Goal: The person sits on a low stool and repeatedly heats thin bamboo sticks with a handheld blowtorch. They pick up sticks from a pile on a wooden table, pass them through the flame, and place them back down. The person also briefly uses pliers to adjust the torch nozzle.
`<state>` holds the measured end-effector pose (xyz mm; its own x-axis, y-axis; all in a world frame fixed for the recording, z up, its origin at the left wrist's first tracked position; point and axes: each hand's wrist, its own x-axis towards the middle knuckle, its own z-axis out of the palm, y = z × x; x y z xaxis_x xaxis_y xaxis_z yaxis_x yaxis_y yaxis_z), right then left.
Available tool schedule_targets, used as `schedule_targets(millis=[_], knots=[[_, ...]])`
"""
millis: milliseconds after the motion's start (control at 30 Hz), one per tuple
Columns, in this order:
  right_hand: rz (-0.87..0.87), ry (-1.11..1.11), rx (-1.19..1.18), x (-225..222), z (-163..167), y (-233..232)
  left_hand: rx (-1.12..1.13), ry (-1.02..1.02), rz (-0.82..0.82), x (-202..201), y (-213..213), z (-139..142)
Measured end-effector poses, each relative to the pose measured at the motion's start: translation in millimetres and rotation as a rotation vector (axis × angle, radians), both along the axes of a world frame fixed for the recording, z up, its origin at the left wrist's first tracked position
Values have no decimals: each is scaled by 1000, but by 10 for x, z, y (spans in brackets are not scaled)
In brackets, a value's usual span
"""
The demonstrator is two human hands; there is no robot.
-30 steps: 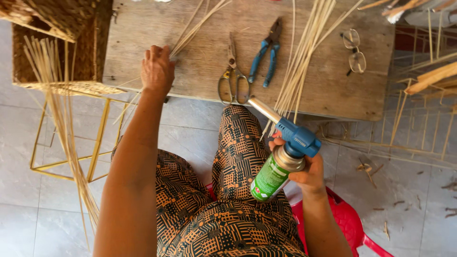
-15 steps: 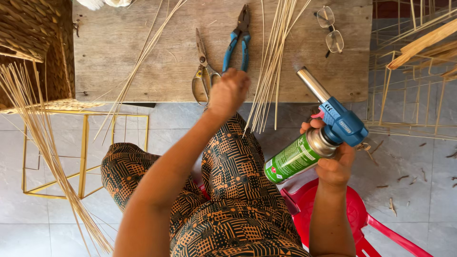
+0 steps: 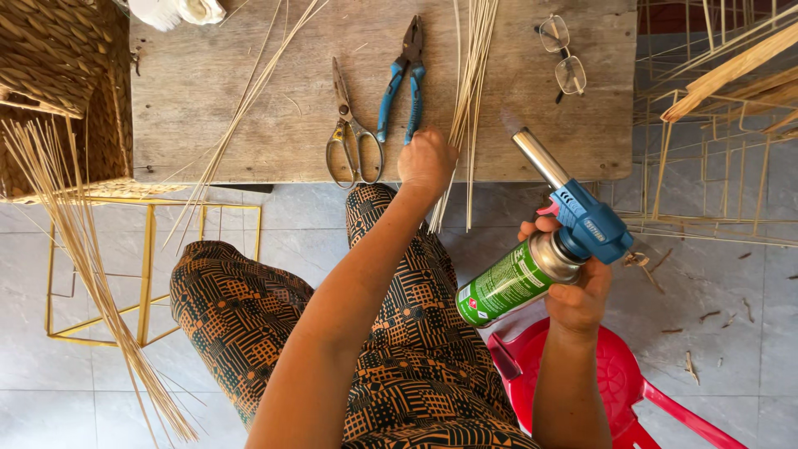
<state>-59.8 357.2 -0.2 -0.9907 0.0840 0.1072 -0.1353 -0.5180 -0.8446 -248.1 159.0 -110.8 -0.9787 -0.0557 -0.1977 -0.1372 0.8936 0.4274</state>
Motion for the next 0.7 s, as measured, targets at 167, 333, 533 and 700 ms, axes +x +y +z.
schedule_targets(millis=[167,333,533,700], knots=[[7,23,-20,17,43,58,-5,31,27,-29,-78,184],[-12,28,-21,95,41,64,-41,89,-25,-77,-211,404],[5,27,-47,196,28,67,81,236,-44,-185,-302,384],[19,43,-22,226,47,65,162,238,15,-94,-341,283]])
